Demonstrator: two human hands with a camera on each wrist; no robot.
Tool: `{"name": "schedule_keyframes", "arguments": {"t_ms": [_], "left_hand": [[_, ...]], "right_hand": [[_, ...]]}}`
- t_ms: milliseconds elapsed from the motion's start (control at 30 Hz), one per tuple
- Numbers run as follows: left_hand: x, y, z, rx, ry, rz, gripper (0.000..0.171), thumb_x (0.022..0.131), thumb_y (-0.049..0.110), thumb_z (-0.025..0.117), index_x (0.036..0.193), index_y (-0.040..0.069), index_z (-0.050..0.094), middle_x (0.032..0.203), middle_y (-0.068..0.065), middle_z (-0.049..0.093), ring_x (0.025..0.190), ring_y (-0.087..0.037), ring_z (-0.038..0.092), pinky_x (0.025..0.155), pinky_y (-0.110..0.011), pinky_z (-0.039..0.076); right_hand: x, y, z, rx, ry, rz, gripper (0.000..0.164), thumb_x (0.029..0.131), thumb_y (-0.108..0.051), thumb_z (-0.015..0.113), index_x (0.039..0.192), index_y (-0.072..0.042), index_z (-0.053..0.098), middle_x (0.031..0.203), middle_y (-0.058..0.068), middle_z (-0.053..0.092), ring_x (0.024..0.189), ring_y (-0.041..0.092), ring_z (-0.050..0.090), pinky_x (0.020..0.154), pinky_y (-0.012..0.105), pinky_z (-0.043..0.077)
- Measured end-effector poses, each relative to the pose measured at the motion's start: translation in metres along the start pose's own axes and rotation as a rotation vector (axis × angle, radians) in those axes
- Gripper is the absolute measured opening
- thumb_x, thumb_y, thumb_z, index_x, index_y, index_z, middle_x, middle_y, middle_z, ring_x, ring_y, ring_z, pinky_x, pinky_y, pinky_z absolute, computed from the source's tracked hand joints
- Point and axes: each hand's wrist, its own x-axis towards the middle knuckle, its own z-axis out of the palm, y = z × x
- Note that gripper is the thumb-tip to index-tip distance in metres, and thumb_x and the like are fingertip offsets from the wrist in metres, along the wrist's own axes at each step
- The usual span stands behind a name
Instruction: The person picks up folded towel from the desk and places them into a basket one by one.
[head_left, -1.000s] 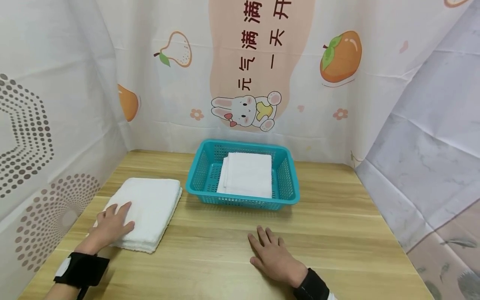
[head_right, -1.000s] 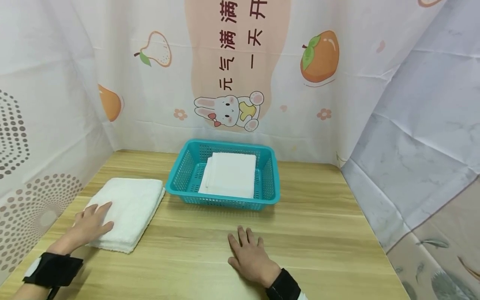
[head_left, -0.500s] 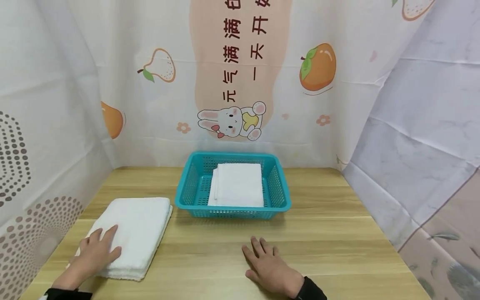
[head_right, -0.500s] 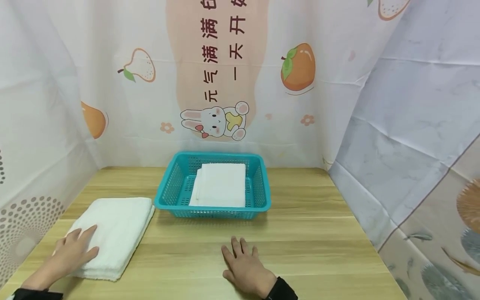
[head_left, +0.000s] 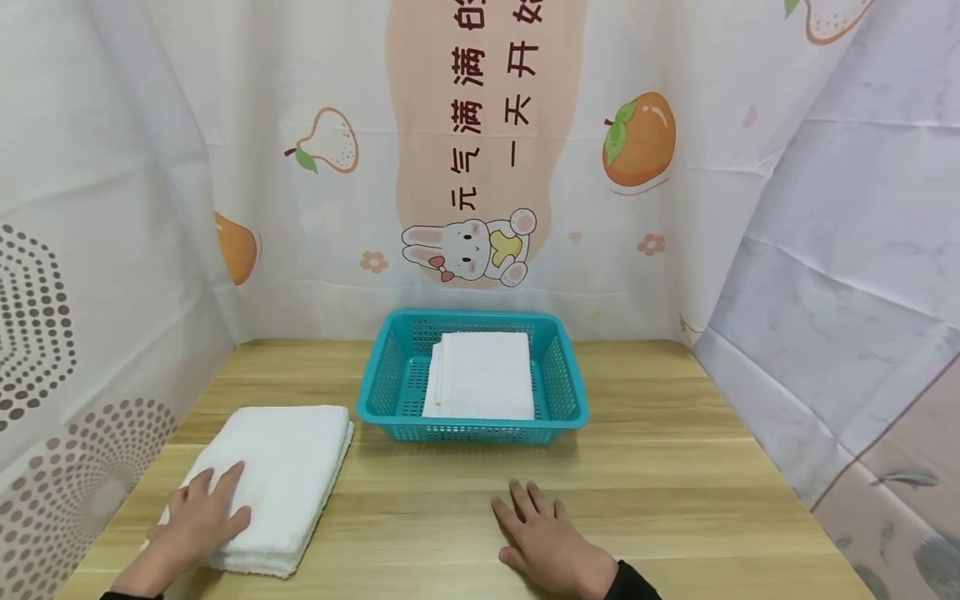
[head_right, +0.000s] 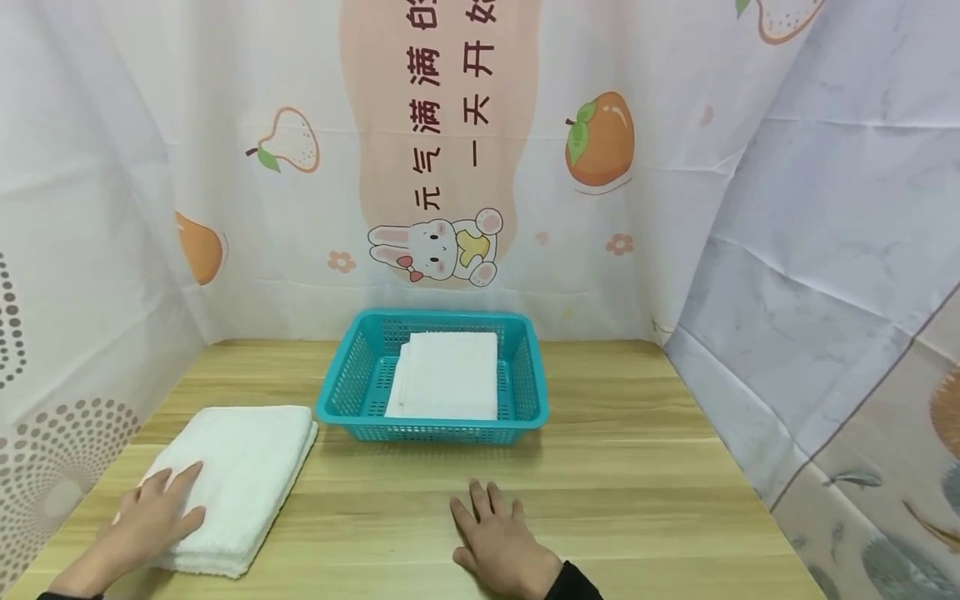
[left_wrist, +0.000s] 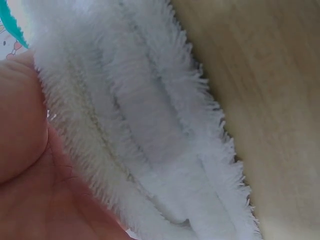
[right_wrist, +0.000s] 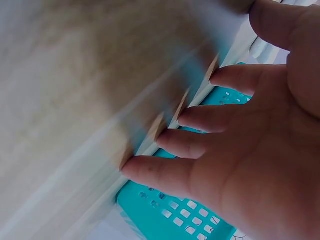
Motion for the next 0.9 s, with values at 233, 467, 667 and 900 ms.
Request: {"name": "schedule_keyframes", "arguments": {"t_ms": [233, 467, 667, 900], "left_hand": [[-0.005, 0.002, 0.006, -0.010, -0.012, -0.041, 0.077, 0.094, 0.039, 0.055, 0.150, -0.001, 0.019, 0.142, -0.045, 0.009, 0.122, -0.070, 0.014, 0.079, -0.088, 0.024], [-0.006, 0.009, 0.005, -0.002, 0.003, -0.040, 0.076, 0.094, 0.037, 0.055, 0.149, -0.002, 0.020, 0.141, -0.045, 0.008, 0.122, -0.070, 0.014, 0.080, -0.088, 0.023], [-0.011, 0.013, 0.005, -0.011, -0.009, -0.058, 0.076, 0.094, 0.037, 0.054, 0.150, -0.002, 0.019, 0.142, -0.045, 0.007, 0.123, -0.069, 0.012, 0.081, -0.089, 0.021], [-0.015, 0.018, 0.007, -0.002, -0.017, -0.066, 0.077, 0.093, 0.036, 0.055, 0.150, -0.002, 0.019, 0.142, -0.045, 0.007, 0.123, -0.069, 0.012, 0.081, -0.088, 0.022]], "right_hand": [[-0.001, 0.001, -0.001, 0.011, 0.001, -0.020, 0.061, 0.101, -0.044, 0.051, 0.154, -0.015, 0.038, 0.160, 0.021, 0.027, 0.144, 0.046, 0.027, 0.103, 0.068, 0.033], [-0.001, 0.002, -0.004, 0.012, 0.002, -0.006, 0.062, 0.101, -0.043, 0.052, 0.154, -0.014, 0.037, 0.160, 0.022, 0.026, 0.145, 0.047, 0.026, 0.103, 0.070, 0.032], [0.000, 0.001, -0.004, 0.015, -0.005, -0.007, 0.063, 0.101, -0.043, 0.053, 0.154, -0.013, 0.037, 0.160, 0.022, 0.026, 0.144, 0.047, 0.026, 0.103, 0.070, 0.031], [0.000, 0.001, -0.005, 0.027, -0.018, 0.003, 0.063, 0.101, -0.043, 0.053, 0.154, -0.013, 0.037, 0.160, 0.022, 0.025, 0.145, 0.046, 0.024, 0.104, 0.070, 0.030]]}}
